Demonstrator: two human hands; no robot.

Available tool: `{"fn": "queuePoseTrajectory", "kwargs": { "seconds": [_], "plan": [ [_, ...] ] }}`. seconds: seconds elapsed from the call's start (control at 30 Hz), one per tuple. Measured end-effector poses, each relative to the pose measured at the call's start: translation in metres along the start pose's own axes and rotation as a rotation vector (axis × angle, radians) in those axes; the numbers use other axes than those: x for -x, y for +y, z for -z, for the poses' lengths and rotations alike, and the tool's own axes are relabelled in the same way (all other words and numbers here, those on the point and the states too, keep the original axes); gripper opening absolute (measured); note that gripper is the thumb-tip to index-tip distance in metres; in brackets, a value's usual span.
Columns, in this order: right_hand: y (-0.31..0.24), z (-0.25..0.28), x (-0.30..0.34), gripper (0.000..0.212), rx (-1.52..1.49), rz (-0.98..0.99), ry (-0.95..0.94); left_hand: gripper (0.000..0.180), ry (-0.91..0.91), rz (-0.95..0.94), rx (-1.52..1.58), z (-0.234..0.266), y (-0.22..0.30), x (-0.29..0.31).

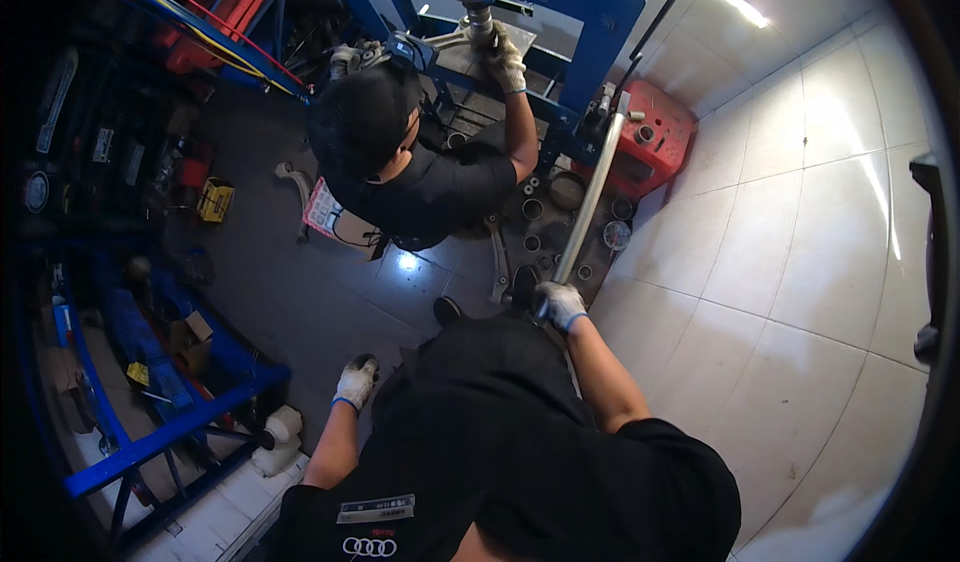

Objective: The person operates a hydraulic press by repeatedly pulling a long metal lever to press a metal part. They adjust the part on the press bed between cycles and continue the pressing action throughout the clip.

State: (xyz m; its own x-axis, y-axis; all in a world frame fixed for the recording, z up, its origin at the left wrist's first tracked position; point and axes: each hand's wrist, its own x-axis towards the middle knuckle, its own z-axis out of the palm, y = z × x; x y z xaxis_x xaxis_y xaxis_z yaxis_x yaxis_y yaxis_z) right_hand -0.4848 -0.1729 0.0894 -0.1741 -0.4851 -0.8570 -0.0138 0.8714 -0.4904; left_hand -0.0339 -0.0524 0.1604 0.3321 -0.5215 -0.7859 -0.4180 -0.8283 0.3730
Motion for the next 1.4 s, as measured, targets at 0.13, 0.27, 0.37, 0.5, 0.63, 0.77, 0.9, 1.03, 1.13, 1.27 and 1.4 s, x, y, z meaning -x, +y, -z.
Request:
{"fn": "queuePoseTrajectory", "kwargs": {
  "seconds": [0.13, 0.27, 0.37, 0.5, 0.63, 0.77, 0.9, 1.03, 1.13, 1.27, 1.4],
  "plan": [
    [-0.075, 0.042, 0.125, 0.036, -0.725, 0.272, -0.382, 0.039, 0.033, 0.05, 0.085, -0.004, 0.014, 0.006],
    [-0.125, 0.081, 0.158, 0.047, -1.338, 0.354, -1.156, 0.039, 0.071, 0.061, -0.08, -0.012, -0.003, -0.001],
    [-0.078, 0.048, 0.103, 0.029, -0.745, 0.358, -0.525, 0.04, -0.022, 0.077, 0.003, -0.013, -0.018, -0.011],
    [0.01, 0.001, -0.009, 0.049, 0.195, -0.067, 0.465, 0.039, -0.009, -0.028, -0.061, -0.01, -0.022, -0.023],
    [0.001, 0.0, -0.026, 0.038, 0.138, 0.018, 0.142, 0.036, -0.014, 0.044, 0.12, -0.004, 0.005, -0.021],
    [-0.074, 0.025, 0.085, 0.035, -0.865, 0.141, -0.56, 0.036, 0.027, 0.062, 0.171, -0.006, 0.015, -0.018],
    [-0.116, 0.065, 0.135, 0.044, -1.39, 0.5, -1.227, 0.047, -0.044, -0.07, -0.194, -0.015, -0.039, -0.046],
    [-0.046, 0.031, 0.058, 0.026, -0.227, 0.718, -0.226, 0.044, -0.222, -0.316, -0.512, -0.016, -0.095, -0.082],
    [0.019, -0.004, -0.019, 0.045, 0.254, 0.071, 0.416, 0.044, -0.162, -0.357, -0.506, -0.009, -0.086, -0.069],
    [0.006, 0.003, -0.026, 0.027, -0.075, 0.11, 0.105, 0.039, -0.074, -0.13, -0.145, 0.001, -0.025, -0.029],
    [-0.071, 0.032, 0.097, 0.047, -0.905, 0.224, -0.621, 0.039, -0.068, -0.299, -0.246, -0.001, -0.013, -0.026]
  ]
}}
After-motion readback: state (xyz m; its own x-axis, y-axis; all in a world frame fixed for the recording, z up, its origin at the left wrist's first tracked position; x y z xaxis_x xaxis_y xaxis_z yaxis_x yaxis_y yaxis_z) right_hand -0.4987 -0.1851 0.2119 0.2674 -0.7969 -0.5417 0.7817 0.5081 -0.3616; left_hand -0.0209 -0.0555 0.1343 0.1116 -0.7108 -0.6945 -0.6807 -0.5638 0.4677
